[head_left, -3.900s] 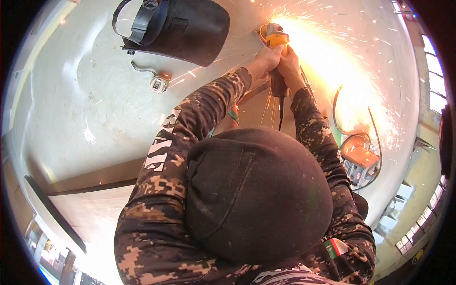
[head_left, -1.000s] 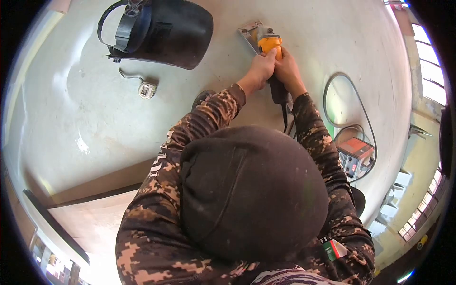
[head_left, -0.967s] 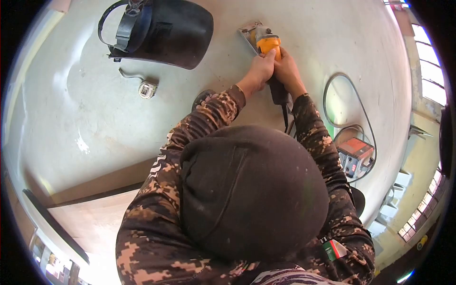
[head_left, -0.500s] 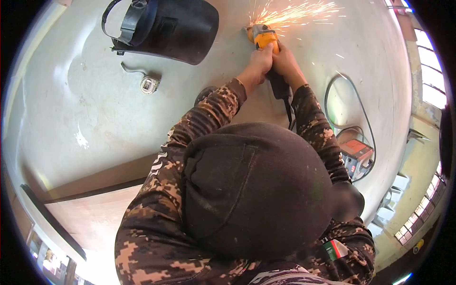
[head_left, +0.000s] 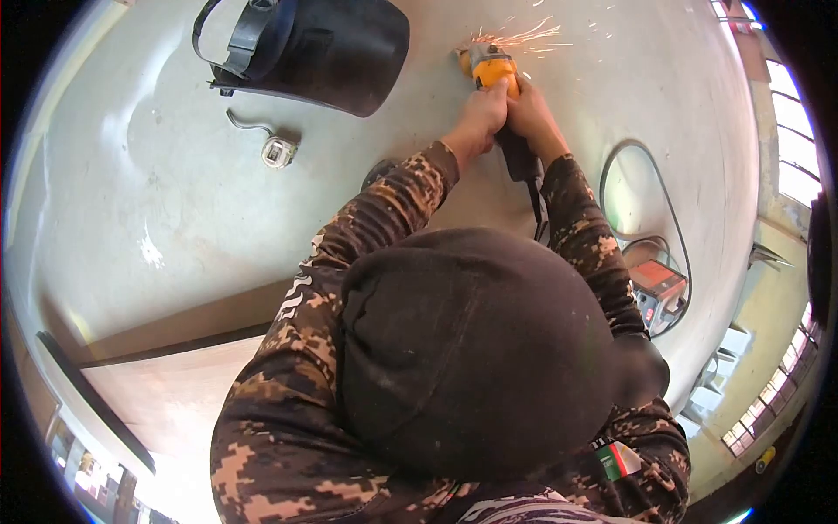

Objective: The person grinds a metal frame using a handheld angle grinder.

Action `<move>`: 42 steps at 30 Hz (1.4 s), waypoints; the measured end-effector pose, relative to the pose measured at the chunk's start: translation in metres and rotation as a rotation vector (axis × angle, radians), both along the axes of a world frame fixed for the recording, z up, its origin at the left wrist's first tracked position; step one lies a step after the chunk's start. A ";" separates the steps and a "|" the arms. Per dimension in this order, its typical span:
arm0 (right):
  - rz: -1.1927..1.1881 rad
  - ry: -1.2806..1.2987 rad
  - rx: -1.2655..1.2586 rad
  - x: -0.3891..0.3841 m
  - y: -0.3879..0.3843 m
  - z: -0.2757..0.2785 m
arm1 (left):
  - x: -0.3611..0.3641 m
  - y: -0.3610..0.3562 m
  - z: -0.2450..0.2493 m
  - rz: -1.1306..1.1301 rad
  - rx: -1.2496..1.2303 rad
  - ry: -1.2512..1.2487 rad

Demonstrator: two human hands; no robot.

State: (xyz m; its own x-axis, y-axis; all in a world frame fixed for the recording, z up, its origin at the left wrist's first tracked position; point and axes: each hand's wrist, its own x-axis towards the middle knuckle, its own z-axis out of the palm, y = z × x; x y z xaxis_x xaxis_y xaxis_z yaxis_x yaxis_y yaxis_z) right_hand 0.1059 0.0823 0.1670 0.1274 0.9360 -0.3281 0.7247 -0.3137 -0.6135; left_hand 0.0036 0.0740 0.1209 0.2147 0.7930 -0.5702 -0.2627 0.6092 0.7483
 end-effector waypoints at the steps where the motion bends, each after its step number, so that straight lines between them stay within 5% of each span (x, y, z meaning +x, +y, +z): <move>1: 0.001 0.001 -0.004 0.001 -0.002 -0.001 | -0.002 0.001 0.006 0.002 -0.037 -0.033; 6: 0.055 0.014 0.003 0.004 0.002 0.000 | -0.002 0.003 0.016 -0.065 -0.135 0.069; 8: 0.017 0.000 -0.016 0.005 0.001 -0.003 | 0.024 0.013 -0.032 0.100 -0.155 -0.242; 23: -0.019 -0.013 -0.008 0.002 0.003 -0.005 | -0.006 0.006 0.021 0.003 -0.129 -0.071; 27: -0.003 -0.046 0.036 -0.002 0.000 0.001 | 0.013 0.013 -0.019 -0.016 -0.114 0.016; 35: 0.013 -0.042 0.024 0.002 0.005 -0.007 | 0.004 0.003 -0.003 0.033 -0.078 -0.167; 38: -0.005 0.020 -0.017 -0.004 0.004 0.002 | 0.018 0.017 -0.039 0.044 -0.112 -0.264; 42: -0.067 -0.052 0.058 -0.015 -0.010 0.015 | -0.004 0.003 0.006 -0.005 -0.147 -0.168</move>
State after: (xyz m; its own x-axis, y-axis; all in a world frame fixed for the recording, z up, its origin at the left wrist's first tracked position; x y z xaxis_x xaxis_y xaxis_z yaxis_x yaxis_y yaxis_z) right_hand 0.0911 0.0721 0.1816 0.2060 0.9422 -0.2644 0.7346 -0.3274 -0.5943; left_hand -0.0001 0.0767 0.1269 0.3197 0.7027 -0.6356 -0.3728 0.7100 0.5974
